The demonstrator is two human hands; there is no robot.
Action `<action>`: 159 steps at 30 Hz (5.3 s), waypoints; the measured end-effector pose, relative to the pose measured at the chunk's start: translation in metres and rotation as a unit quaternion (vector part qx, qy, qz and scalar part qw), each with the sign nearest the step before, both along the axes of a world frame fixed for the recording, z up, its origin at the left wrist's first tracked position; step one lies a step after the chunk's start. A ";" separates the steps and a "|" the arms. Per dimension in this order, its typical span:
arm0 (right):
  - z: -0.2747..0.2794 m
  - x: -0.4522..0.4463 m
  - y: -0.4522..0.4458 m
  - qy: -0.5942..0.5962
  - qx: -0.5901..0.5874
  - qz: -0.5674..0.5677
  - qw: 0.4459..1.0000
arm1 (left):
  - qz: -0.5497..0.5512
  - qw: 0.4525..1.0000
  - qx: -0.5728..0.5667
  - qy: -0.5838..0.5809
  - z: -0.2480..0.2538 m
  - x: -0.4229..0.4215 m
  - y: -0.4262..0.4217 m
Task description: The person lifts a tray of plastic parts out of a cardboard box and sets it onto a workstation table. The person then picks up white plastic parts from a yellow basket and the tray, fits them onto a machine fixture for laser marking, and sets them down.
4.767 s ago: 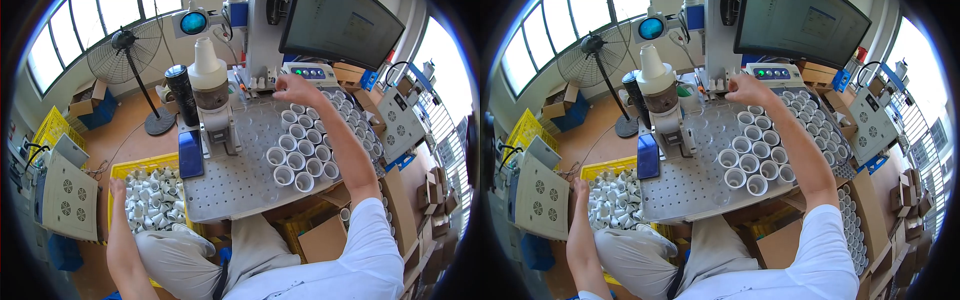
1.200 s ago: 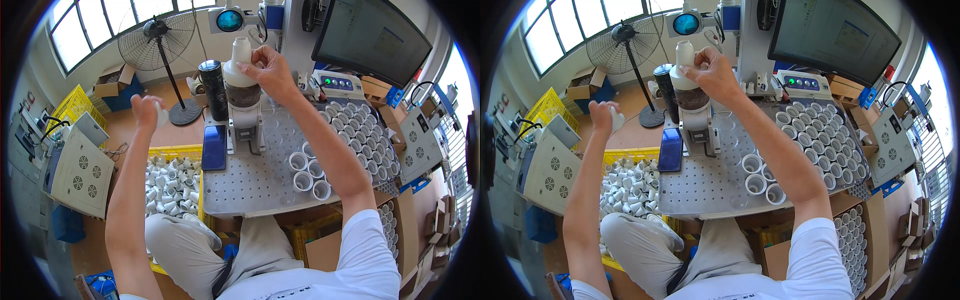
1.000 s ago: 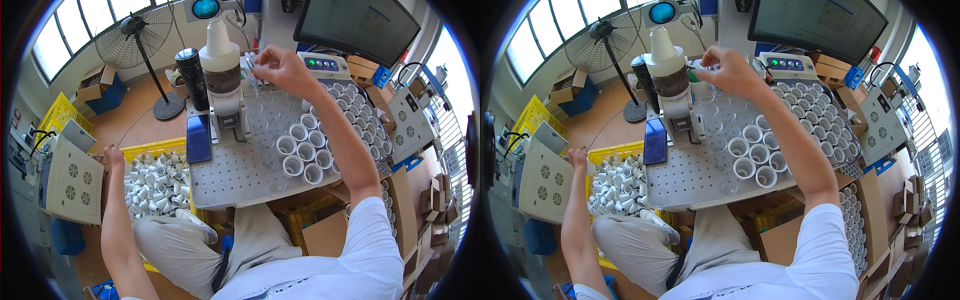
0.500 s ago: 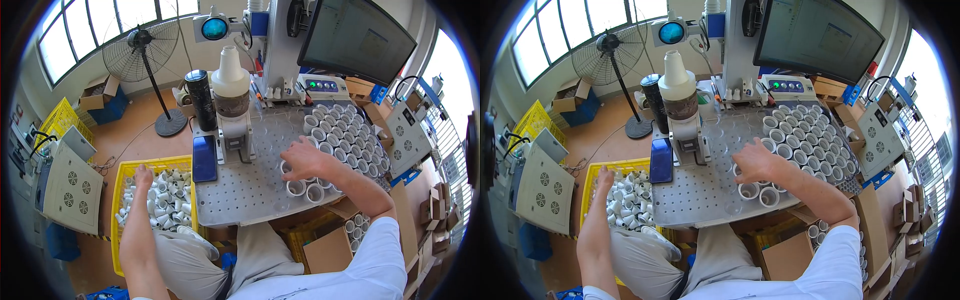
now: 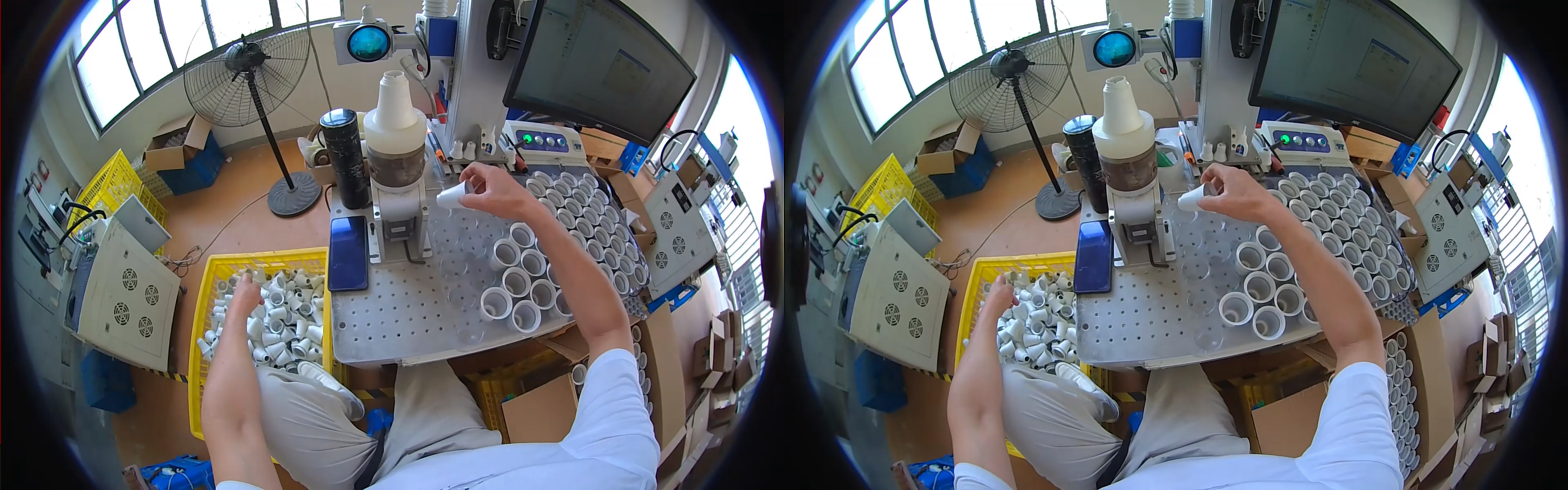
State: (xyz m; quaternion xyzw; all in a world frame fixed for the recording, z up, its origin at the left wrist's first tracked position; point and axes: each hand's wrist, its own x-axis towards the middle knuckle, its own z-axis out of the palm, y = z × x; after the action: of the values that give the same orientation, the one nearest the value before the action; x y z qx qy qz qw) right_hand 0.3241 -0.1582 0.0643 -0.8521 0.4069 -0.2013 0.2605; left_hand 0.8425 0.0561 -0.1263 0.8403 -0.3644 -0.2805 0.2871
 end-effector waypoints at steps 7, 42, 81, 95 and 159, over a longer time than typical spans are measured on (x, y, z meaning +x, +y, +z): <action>-0.059 0.012 -0.019 -0.086 0.032 -0.074 0.993 | 0.011 1.000 -0.001 -0.004 -0.003 -0.001 0.006; -0.065 -0.001 -0.011 -0.083 -0.033 -0.096 0.991 | -0.027 1.000 0.005 -0.014 -0.025 0.022 0.004; 0.043 -0.036 0.057 0.165 -0.053 0.087 0.981 | 0.147 0.937 -0.083 -0.306 -0.013 0.094 0.061; 0.009 -0.043 0.074 0.386 -0.082 0.062 0.917 | -0.066 0.960 -0.067 -0.262 0.021 -0.032 -0.059; 0.031 0.020 -0.019 -0.439 0.108 -0.056 0.890 | -0.075 0.891 -0.433 0.115 0.321 -0.261 -0.160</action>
State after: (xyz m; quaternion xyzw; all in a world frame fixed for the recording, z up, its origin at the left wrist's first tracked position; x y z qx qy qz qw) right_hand 0.3439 -0.1767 0.0952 -0.6188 0.3176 -0.5240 0.4916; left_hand 0.5817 -0.1043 0.1951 0.5646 -0.4766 -0.2099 0.6403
